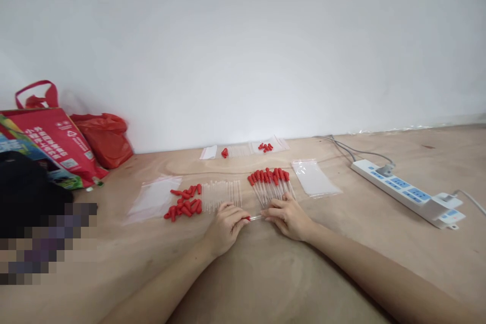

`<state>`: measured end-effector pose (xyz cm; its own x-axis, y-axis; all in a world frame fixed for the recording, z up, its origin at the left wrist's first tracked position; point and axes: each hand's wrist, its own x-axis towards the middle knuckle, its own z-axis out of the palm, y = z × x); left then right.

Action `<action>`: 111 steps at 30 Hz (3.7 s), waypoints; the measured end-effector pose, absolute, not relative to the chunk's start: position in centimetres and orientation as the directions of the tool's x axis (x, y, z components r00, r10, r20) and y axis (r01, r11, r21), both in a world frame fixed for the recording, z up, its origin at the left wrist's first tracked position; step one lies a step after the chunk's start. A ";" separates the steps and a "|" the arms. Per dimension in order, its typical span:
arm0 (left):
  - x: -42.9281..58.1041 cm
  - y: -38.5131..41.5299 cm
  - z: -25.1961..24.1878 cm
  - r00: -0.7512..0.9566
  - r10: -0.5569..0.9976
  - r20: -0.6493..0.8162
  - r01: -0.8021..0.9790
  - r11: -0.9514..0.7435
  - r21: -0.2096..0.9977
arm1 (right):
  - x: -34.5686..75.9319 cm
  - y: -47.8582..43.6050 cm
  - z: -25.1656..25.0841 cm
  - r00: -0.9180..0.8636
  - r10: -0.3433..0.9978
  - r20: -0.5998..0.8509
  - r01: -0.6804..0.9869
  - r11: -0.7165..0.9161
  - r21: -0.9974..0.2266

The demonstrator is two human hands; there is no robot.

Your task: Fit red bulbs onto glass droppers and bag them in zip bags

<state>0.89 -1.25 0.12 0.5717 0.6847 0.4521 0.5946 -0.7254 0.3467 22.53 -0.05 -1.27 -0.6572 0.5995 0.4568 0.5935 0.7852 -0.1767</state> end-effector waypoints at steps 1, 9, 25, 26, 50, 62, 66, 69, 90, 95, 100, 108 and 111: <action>0.9 -1.3 0.1 0.580 0.686 0.439 0.600 -0.725 0.339 | 22.6 -0.1 -1.1 -0.660 0.600 0.452 0.600 0.783 -0.163; 1.2 -1.7 0.1 0.594 0.696 0.404 0.639 -0.713 0.289 | 22.2 -0.7 -0.6 -0.657 0.595 0.463 0.611 0.780 -0.136; 1.2 -1.4 0.4 0.667 0.639 0.383 0.602 -0.765 0.226 | 20.8 -1.4 0.5 -0.663 0.660 0.355 0.640 0.744 -0.189; 1.1 -1.3 0.5 0.659 0.645 0.387 0.612 -0.759 0.221 | 20.7 -1.4 0.8 -0.669 0.651 0.358 0.642 0.749 -0.163; 0.4 -0.8 -0.2 0.357 0.843 0.402 0.835 -0.481 0.268 | 16.2 5.1 1.3 -0.082 0.960 0.267 0.968 0.141 -0.209; -5.1 1.7 6.5 0.007 0.982 0.191 0.995 0.012 -0.099 | 12.0 4.5 2.2 -0.134 0.985 0.111 0.954 0.158 -0.253; -5.5 1.8 6.7 -0.037 0.997 0.072 0.989 0.047 -0.139 | 11.4 4.9 2.3 -0.093 0.995 0.045 0.954 0.102 -0.282; -5.3 1.9 6.1 -0.033 0.997 0.074 0.983 0.045 -0.176 | 11.2 5.1 2.3 -0.083 0.996 0.028 0.952 0.088 -0.294; 0.4 -0.5 -0.8 0.450 0.740 0.500 0.751 -0.616 0.237 | 22.1 -0.1 -1.7 -0.397 0.681 0.615 0.695 0.661 -0.284; 0.5 -0.4 -0.4 0.478 0.726 0.495 0.725 -0.644 0.244 | 22.8 -0.8 -1.5 -0.452 0.666 0.594 0.672 0.692 -0.264; 0.4 -0.2 -0.4 0.504 0.692 0.517 0.698 -0.679 0.229 | 21.2 -0.7 -1.2 -0.507 0.653 0.562 0.655 0.716 -0.242; 0.5 -0.3 -0.1 0.519 0.674 0.525 0.677 -0.700 0.228 | 21.2 -0.7 -1.3 -0.549 0.642 0.536 0.635 0.737 -0.232; 0.5 -0.5 0.0 0.545 0.661 0.516 0.662 -0.717 0.218 | 21.4 -0.4 -1.2 -0.575 0.624 0.529 0.621 0.754 -0.214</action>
<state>0.52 -0.48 -0.03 0.5452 0.6609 0.5157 0.6624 -0.7167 0.2183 21.41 -0.36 -1.19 -0.5752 0.6243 0.5286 0.6214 0.7537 -0.2141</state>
